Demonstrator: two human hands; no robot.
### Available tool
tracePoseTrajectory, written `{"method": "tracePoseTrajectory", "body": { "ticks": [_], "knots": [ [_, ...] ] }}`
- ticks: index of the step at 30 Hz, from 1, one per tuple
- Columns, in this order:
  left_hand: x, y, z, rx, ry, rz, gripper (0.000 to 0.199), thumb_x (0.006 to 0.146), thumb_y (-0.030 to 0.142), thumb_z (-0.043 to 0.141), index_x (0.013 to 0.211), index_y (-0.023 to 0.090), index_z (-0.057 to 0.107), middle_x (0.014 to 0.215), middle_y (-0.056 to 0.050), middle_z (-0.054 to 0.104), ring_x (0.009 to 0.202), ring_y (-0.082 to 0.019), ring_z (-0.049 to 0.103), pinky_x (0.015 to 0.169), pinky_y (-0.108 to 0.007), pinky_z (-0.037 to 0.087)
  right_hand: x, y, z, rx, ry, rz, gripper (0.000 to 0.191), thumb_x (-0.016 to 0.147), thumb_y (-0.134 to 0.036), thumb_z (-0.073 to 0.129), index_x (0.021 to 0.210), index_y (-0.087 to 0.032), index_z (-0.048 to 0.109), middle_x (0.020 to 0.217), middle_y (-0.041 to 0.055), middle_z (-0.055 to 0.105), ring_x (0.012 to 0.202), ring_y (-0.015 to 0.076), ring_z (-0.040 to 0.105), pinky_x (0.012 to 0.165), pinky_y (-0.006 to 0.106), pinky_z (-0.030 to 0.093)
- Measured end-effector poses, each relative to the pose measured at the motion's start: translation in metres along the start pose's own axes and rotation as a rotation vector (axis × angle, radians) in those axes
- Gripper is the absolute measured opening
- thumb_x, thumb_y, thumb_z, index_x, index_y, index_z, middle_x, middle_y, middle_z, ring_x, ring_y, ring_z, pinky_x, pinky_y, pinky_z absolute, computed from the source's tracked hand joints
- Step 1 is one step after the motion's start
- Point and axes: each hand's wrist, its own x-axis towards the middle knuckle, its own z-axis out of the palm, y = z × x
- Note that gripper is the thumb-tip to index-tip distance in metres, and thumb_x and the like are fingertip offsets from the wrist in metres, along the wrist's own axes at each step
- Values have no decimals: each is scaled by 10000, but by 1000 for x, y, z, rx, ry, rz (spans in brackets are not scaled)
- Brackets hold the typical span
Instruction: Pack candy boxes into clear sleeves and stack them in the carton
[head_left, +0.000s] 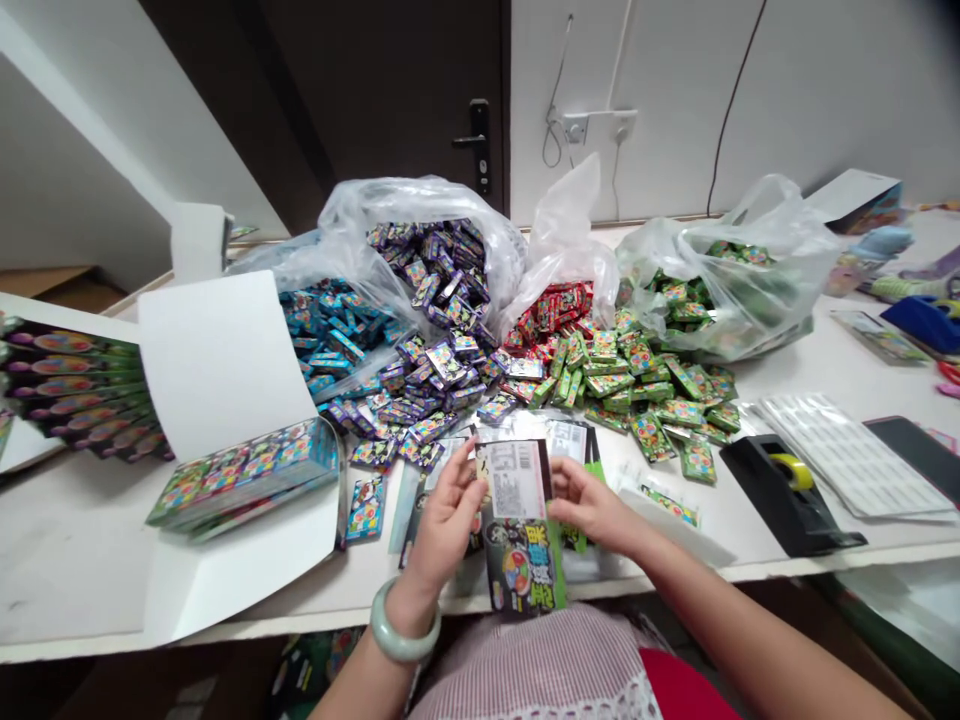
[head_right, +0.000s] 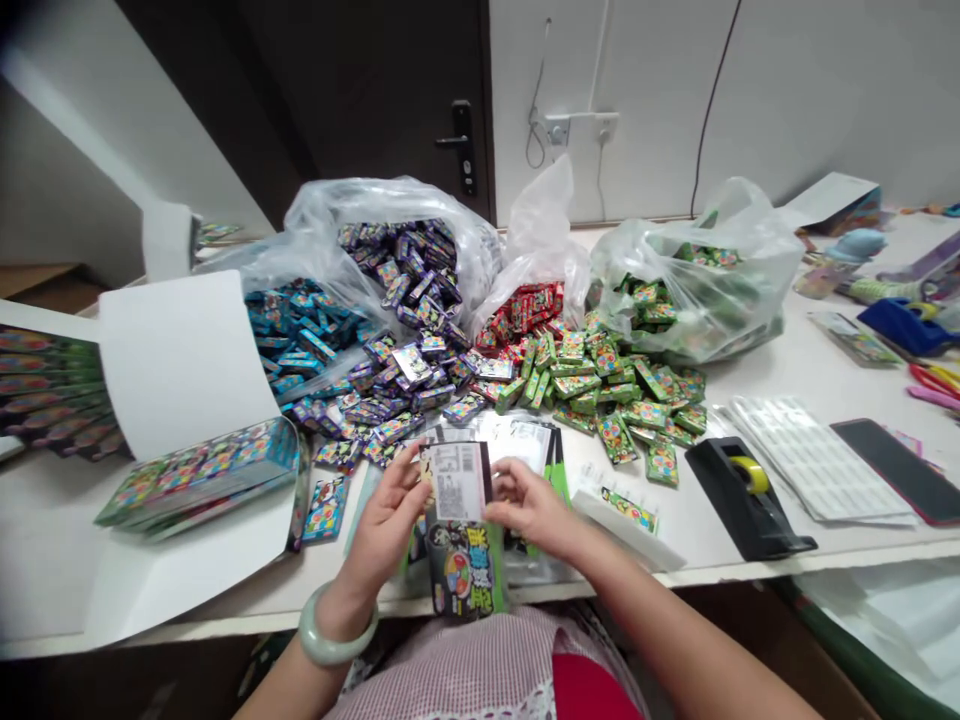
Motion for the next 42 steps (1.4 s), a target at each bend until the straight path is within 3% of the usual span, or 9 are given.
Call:
{"method": "tracePoseTrajectory", "body": {
  "ticks": [5,10,14,19,21,24,30,37,42],
  "knots": [
    [-11,-5,-3,-42,-110,10,624,890,328,558,1451,300,287,1247,-92,609,1052,-183,630,897,-324,529,-4,-11,-9,-101,92,-12,385,783,-352,703,1073,-202,499,711,-53,535,608,97,521,556,224,402],
    [-7,3,-8,-24,-137,17,587,830,264,658,1364,325,421,996,-19,647,862,-136,648,798,-279,535,-6,-12,-2,-136,171,-118,600,829,-262,638,1347,-283,337,975,11,581,705,108,578,614,251,462],
    [-8,11,-10,54,-74,36,410,803,293,688,1192,255,565,948,-33,658,857,-159,637,776,-286,531,-8,-21,1,-254,141,-156,336,874,-280,591,1203,-250,525,788,-15,561,661,116,538,584,250,447],
    [-7,22,-2,134,66,116,164,860,333,622,804,179,630,994,-70,700,940,-178,644,822,-285,516,-2,-42,-3,-442,120,-177,154,901,-330,554,870,-195,624,823,28,595,750,141,557,595,254,460],
    [-5,25,1,57,44,93,135,856,317,630,896,189,623,1031,-77,712,954,-180,659,807,-290,528,3,-49,-3,-392,126,-174,143,872,-322,586,814,-192,594,830,30,583,754,143,561,565,242,462],
    [-4,29,0,20,36,59,303,835,288,657,1122,215,592,975,-67,730,913,-169,681,766,-284,546,7,-56,-3,-258,111,-126,210,822,-271,631,1012,-224,557,839,10,576,723,137,569,528,230,473],
    [-11,36,-1,125,-8,194,66,802,205,676,861,218,703,968,-37,721,939,-141,667,851,-265,536,3,-66,0,-551,11,-278,78,840,-251,629,803,-193,590,903,42,608,854,150,577,661,256,488],
    [2,45,6,66,61,59,50,752,222,720,763,207,674,691,22,674,625,-78,615,576,-172,496,16,-80,10,-412,1,-78,131,805,-284,657,839,-167,609,756,11,612,644,110,529,574,245,426],
    [-3,47,-2,150,-57,203,62,826,204,650,777,199,688,803,-20,688,770,-115,639,707,-232,520,14,-88,6,-551,-83,-115,108,846,-249,612,774,-169,623,769,24,629,687,129,558,591,256,431]
  ]
}}
